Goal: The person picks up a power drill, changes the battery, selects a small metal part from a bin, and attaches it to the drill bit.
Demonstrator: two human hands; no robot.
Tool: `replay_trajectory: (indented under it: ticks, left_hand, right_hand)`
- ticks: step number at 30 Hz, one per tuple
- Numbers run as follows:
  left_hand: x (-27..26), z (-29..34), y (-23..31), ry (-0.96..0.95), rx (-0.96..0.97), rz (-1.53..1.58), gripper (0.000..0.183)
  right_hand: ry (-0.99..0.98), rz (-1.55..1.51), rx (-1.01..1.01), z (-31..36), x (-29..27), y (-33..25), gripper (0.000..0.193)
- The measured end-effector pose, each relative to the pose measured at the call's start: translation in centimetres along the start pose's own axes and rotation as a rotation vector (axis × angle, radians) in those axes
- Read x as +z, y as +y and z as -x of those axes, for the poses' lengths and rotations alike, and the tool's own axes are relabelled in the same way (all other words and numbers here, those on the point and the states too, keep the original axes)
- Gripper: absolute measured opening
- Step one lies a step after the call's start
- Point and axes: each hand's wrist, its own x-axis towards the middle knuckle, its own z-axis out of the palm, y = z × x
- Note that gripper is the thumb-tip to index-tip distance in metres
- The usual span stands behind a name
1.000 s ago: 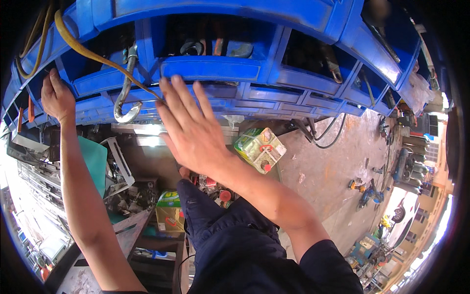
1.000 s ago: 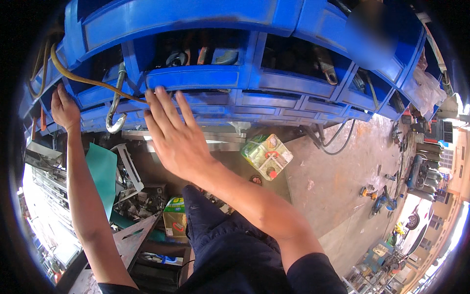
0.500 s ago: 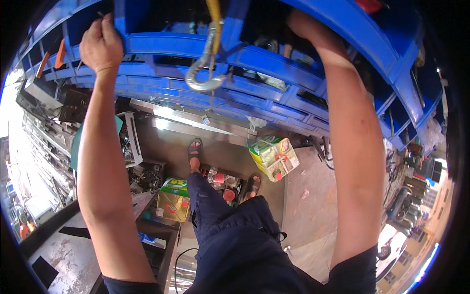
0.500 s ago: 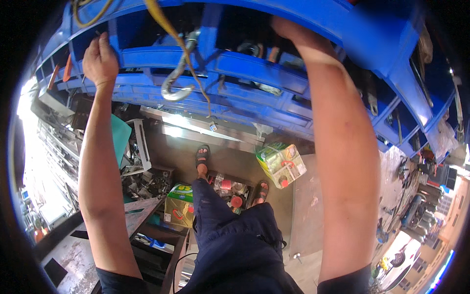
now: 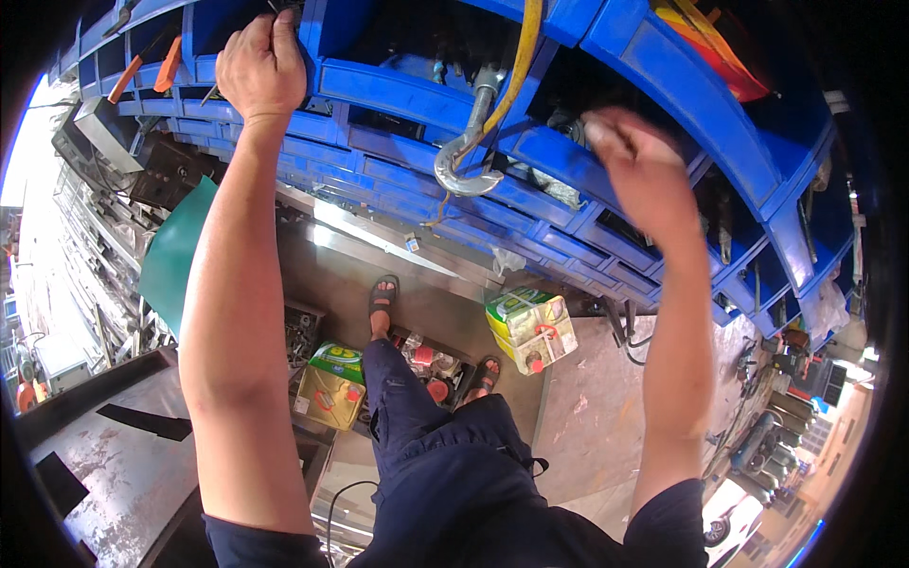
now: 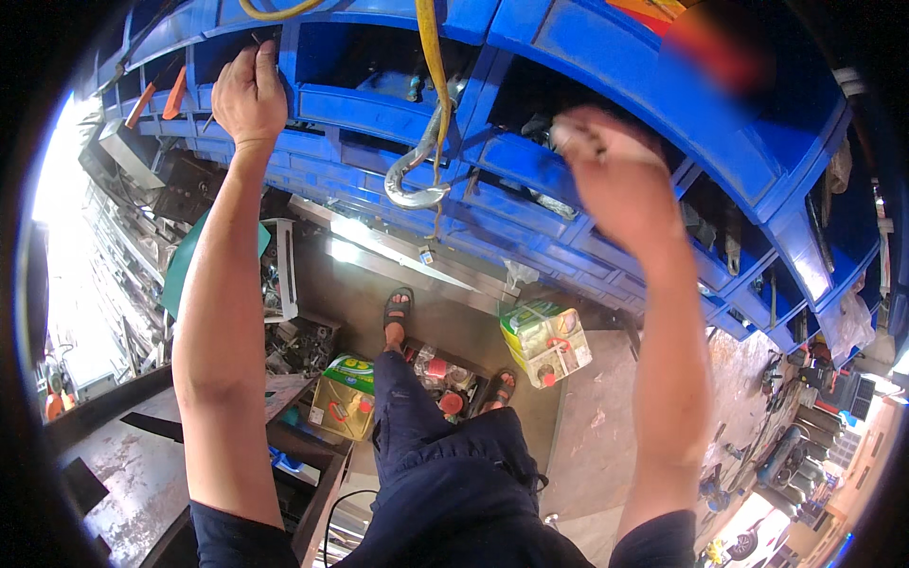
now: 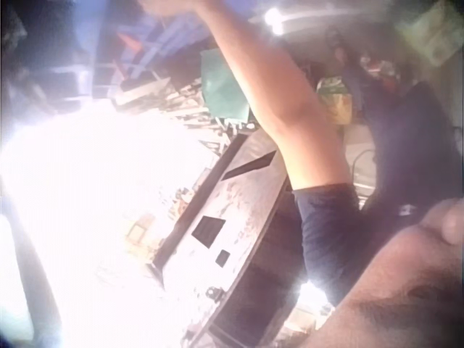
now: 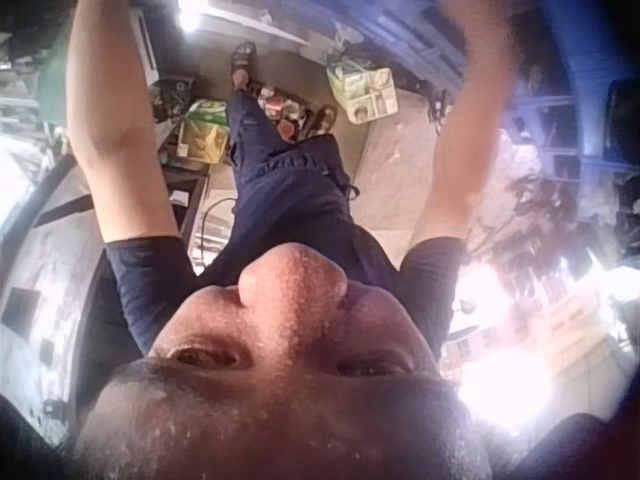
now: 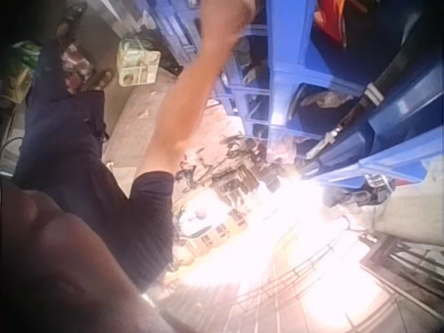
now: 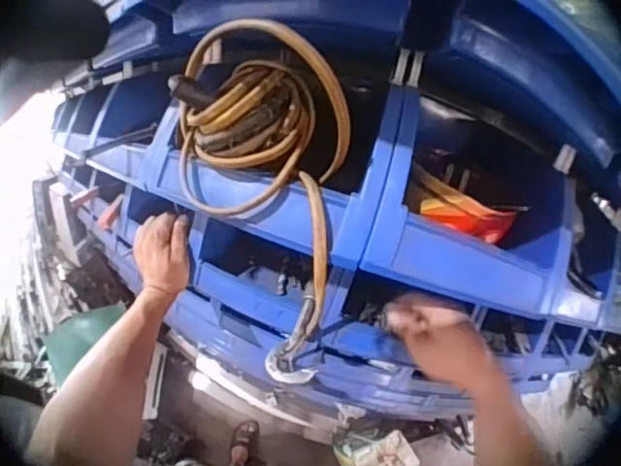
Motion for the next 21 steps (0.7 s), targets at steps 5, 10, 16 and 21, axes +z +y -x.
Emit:
replay_trajectory:
  ticks: [5,10,16,21]
  left_hand:
    - [0.7,-0.5,0.5,0.028,-0.023,0.074,0.03]
    - [1.2,0.1,1.8,0.163,-0.047,0.263,0.019]
    - [-1.2,0.7,0.7,0.004,0.131,0.388,0.019]
    - [-1.8,1.1,-0.5,-0.111,0.176,0.328,0.015]
  right_hand:
    - [0.216,0.234,-0.386,3.1,3.3,3.3,0.026]
    - [0.379,0.492,-0.403,3.5,4.2,3.8,0.023]
    - [0.53,0.162,-0.294,10.5,5.8,-4.3,0.019]
    - [0.208,0.276,-0.389,4.3,10.3,-17.3,0.037]
